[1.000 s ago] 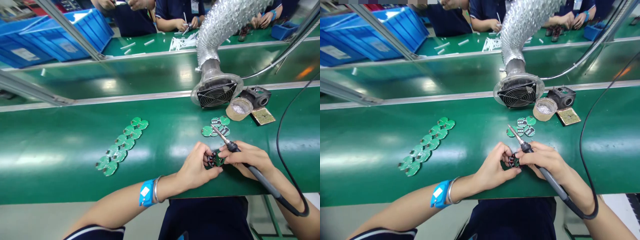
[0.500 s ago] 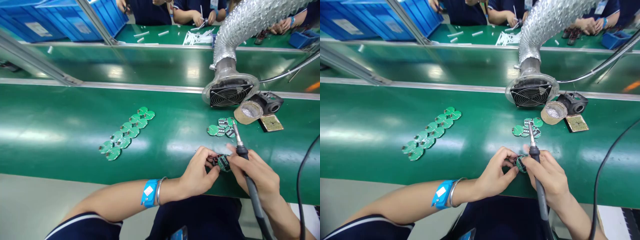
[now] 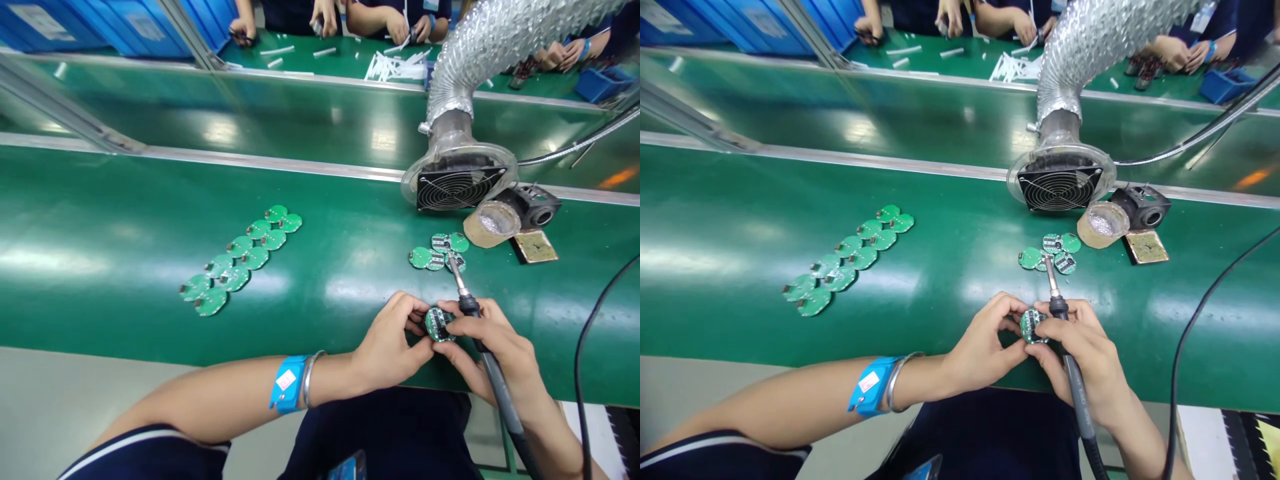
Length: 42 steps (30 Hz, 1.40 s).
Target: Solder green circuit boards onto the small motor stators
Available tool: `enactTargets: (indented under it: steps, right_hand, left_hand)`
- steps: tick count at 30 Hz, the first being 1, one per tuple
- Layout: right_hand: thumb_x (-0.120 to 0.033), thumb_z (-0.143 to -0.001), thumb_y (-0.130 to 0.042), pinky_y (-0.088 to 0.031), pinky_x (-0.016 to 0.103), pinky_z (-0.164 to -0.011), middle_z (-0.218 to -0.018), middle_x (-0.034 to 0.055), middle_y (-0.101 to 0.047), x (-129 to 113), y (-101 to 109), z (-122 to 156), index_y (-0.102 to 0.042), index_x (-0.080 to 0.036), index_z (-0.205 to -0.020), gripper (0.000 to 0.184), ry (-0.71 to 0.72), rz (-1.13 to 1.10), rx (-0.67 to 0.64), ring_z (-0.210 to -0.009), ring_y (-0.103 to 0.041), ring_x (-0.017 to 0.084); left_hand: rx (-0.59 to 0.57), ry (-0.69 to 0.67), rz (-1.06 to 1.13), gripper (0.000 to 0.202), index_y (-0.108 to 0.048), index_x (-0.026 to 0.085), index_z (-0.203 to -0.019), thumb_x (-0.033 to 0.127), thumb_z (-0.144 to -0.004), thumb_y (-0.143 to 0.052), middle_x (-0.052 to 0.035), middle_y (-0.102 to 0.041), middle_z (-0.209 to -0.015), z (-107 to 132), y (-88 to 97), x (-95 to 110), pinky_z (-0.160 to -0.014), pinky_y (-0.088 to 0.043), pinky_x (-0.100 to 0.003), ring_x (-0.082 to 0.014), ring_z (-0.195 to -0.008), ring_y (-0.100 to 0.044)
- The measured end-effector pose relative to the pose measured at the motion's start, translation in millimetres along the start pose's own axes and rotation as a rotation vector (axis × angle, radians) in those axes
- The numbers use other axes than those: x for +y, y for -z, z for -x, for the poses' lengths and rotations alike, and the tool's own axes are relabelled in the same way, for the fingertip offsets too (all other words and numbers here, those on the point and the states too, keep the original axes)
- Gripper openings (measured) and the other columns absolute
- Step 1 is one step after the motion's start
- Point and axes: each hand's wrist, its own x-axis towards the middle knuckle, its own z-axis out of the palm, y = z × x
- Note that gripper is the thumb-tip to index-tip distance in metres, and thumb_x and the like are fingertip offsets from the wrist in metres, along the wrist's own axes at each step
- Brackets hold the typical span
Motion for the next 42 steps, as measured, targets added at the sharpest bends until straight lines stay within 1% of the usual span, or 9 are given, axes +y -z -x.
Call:
enactTargets:
  steps: [7,18,27,30,33,35,39,41,42]
  right_hand:
    - [-0.016,-0.081,-0.070,-0.055,0.039,-0.080,-0.112,0.0093,-0.067,-4,1,6,-0.057,-0.023,-0.105,0.028,-0.127,0.037,0.005,-0.100,-0.063,0.024]
    - [-0.011,-0.084,-0.064,-0.052,0.037,-0.077,-0.098,0.0056,-0.069,-9,4,1,-0.058,-0.023,-0.107,0.026,-0.050,0.140,-0.080,-0.092,-0.057,0.023]
    - [-0.022,-0.086,-0.067,-0.054,0.033,-0.079,-0.109,0.0058,-0.067,5,9,2,-0.057,-0.025,-0.110,0.026,-0.141,0.032,-0.163,-0.097,-0.060,0.020]
    - [-0.024,-0.085,-0.070,-0.055,0.035,-0.085,-0.114,0.0065,-0.067,14,3,10,-0.058,-0.025,-0.111,0.029,-0.137,0.030,-0.100,-0.104,-0.061,0.021]
    - [-0.023,-0.083,-0.071,-0.056,0.035,-0.089,-0.115,0.0076,-0.067,21,-7,20,-0.058,-0.024,-0.111,0.031,-0.105,0.030,-0.011,-0.108,-0.062,0.022]
    - [-0.021,-0.082,-0.072,-0.057,0.033,-0.088,-0.114,0.0089,-0.068,25,-13,26,-0.058,-0.023,-0.111,0.031,-0.066,0.015,0.046,-0.106,-0.065,0.022]
    - [-0.019,-0.078,-0.074,-0.061,0.031,-0.084,-0.112,0.0101,-0.071,34,-23,40,-0.061,-0.021,-0.110,0.035,-0.024,-0.034,0.157,-0.102,-0.069,0.024]
    - [-0.020,-0.075,-0.076,-0.063,0.032,-0.079,-0.109,0.0073,-0.072,42,-28,47,-0.064,-0.026,-0.110,0.037,-0.064,-0.055,0.191,-0.099,-0.070,0.026]
    - [-0.021,-0.074,-0.076,-0.065,0.033,-0.075,-0.105,0.0047,-0.073,46,-32,49,-0.066,-0.030,-0.109,0.038,-0.099,-0.075,0.198,-0.096,-0.072,0.027]
  left_hand:
    - [0.012,-0.027,-0.041,0.025,-0.051,0.017,-0.105,0.011,-0.082,-0.056,-0.0072,-0.052,-0.104,2,-4.8,0,-0.076,-0.056,-0.029,-0.0159,-0.092,-0.058]
    - [-0.003,-0.053,-0.017,0.028,-0.054,0.016,-0.110,0.009,-0.082,-0.056,-0.0072,-0.051,-0.103,5,-1.3,-2,-0.079,-0.059,-0.030,-0.0159,-0.092,-0.059]
    - [0.034,-0.069,0.055,0.015,-0.064,0.015,-0.096,0.016,-0.081,-0.067,-0.0050,-0.055,-0.097,1,0.8,-13,-0.071,-0.061,-0.026,-0.0133,-0.083,-0.063]
    - [-0.080,-0.136,-0.033,0.023,-0.064,0.015,-0.098,0.022,-0.077,-0.072,-0.0074,-0.058,-0.104,-5,15.4,-5,-0.069,-0.061,-0.026,-0.0141,-0.082,-0.064]
    - [-0.048,-0.353,-0.371,0.025,-0.065,0.016,-0.099,0.021,-0.074,-0.070,-0.0062,-0.064,-0.098,-37,66.4,11,-0.071,-0.058,-0.030,-0.0157,-0.080,-0.063]
    - [0.213,-0.444,-0.692,0.016,-0.066,0.017,-0.092,0.020,-0.076,-0.065,-0.0039,-0.066,-0.090,-76,124.4,21,-0.080,-0.055,-0.034,-0.0176,-0.084,-0.061]
    - [0.780,-0.075,-1.124,0.027,-0.062,0.005,-0.102,0.026,-0.085,-0.060,-0.0079,-0.064,-0.106,-165,264.1,26,-0.099,-0.044,-0.034,-0.0181,-0.104,-0.057]
    - [0.843,0.025,-1.144,0.035,-0.057,-0.003,-0.109,0.028,-0.094,-0.051,-0.0114,-0.062,-0.111,-195,322.3,18,-0.103,-0.041,-0.040,-0.0188,-0.109,-0.056]
    - [0.859,0.063,-1.148,0.033,-0.057,0.002,-0.113,0.029,-0.095,-0.054,-0.0113,-0.061,-0.114,-204,345.2,13,-0.099,-0.045,-0.043,-0.0201,-0.109,-0.058]
